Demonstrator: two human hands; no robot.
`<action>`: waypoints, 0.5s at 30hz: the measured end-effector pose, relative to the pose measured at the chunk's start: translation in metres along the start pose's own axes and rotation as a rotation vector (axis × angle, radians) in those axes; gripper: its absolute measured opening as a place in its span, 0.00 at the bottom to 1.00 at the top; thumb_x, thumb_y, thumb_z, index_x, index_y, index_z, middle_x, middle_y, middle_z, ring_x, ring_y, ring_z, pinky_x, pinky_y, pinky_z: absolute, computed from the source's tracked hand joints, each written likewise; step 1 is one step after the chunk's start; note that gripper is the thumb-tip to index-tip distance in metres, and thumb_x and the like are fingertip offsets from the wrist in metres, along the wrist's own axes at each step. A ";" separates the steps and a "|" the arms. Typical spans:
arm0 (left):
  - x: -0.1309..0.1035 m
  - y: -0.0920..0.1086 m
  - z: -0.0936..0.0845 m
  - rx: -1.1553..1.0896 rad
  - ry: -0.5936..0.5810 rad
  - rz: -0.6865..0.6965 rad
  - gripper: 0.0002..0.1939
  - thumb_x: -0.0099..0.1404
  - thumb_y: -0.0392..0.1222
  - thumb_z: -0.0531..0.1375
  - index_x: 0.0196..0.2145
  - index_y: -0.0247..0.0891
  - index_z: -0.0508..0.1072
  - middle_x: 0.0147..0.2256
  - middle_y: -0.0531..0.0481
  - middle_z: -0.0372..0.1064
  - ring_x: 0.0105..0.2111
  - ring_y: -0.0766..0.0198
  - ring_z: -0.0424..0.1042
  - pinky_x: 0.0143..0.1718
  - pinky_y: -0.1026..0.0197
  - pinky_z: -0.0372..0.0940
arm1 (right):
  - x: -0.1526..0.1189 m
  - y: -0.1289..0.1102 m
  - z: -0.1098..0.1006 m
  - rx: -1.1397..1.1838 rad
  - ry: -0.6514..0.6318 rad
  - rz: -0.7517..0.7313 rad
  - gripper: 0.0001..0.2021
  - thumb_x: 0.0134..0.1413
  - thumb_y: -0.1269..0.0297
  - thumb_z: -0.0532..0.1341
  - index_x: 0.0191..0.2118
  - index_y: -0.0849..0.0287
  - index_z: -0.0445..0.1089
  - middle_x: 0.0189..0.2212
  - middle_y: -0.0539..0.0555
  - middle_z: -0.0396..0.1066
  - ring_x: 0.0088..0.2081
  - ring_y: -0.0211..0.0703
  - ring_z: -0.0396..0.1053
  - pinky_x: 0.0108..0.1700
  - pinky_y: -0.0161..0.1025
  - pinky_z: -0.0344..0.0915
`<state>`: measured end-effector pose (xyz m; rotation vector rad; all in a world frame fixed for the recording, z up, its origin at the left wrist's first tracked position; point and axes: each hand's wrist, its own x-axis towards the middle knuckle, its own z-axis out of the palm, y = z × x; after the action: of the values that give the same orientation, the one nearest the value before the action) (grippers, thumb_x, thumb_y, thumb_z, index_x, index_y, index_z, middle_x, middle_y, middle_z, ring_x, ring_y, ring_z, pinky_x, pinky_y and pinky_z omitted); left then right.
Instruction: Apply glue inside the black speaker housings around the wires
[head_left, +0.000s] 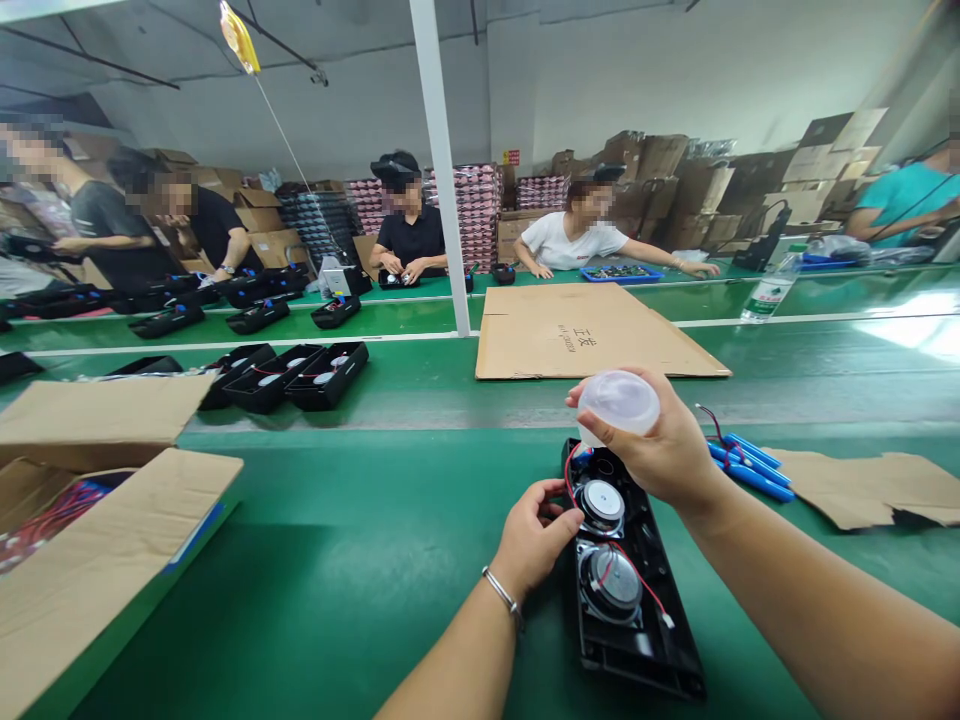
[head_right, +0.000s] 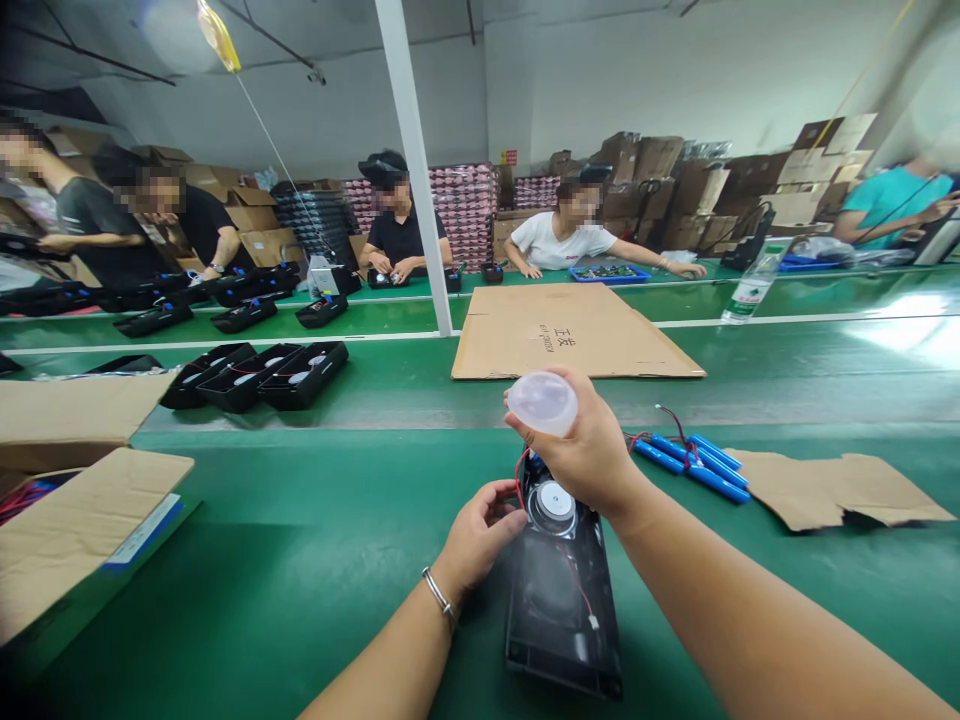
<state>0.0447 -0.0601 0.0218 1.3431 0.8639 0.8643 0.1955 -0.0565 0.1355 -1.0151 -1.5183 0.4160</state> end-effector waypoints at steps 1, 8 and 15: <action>0.000 0.001 0.000 0.003 -0.002 0.001 0.24 0.54 0.45 0.63 0.47 0.34 0.66 0.45 0.43 0.68 0.37 0.63 0.66 0.40 0.61 0.63 | 0.000 0.001 0.000 -0.017 -0.002 0.002 0.22 0.48 0.56 0.65 0.45 0.56 0.59 0.39 0.57 0.70 0.41 0.48 0.68 0.46 0.50 0.66; 0.000 0.001 -0.001 0.012 -0.006 0.015 0.25 0.54 0.45 0.62 0.48 0.33 0.66 0.46 0.43 0.67 0.37 0.63 0.66 0.41 0.60 0.63 | -0.002 0.005 -0.001 -0.099 -0.010 -0.009 0.22 0.48 0.55 0.65 0.46 0.57 0.59 0.39 0.57 0.68 0.41 0.48 0.68 0.46 0.50 0.65; 0.001 -0.002 0.000 0.005 -0.005 -0.004 0.26 0.53 0.46 0.63 0.48 0.33 0.66 0.45 0.42 0.68 0.38 0.62 0.66 0.42 0.59 0.63 | -0.004 0.004 0.000 -0.087 -0.022 -0.015 0.21 0.49 0.56 0.65 0.46 0.56 0.59 0.39 0.57 0.68 0.40 0.48 0.68 0.45 0.49 0.65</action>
<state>0.0447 -0.0593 0.0196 1.3472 0.8649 0.8555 0.1963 -0.0576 0.1302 -1.0691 -1.5740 0.3548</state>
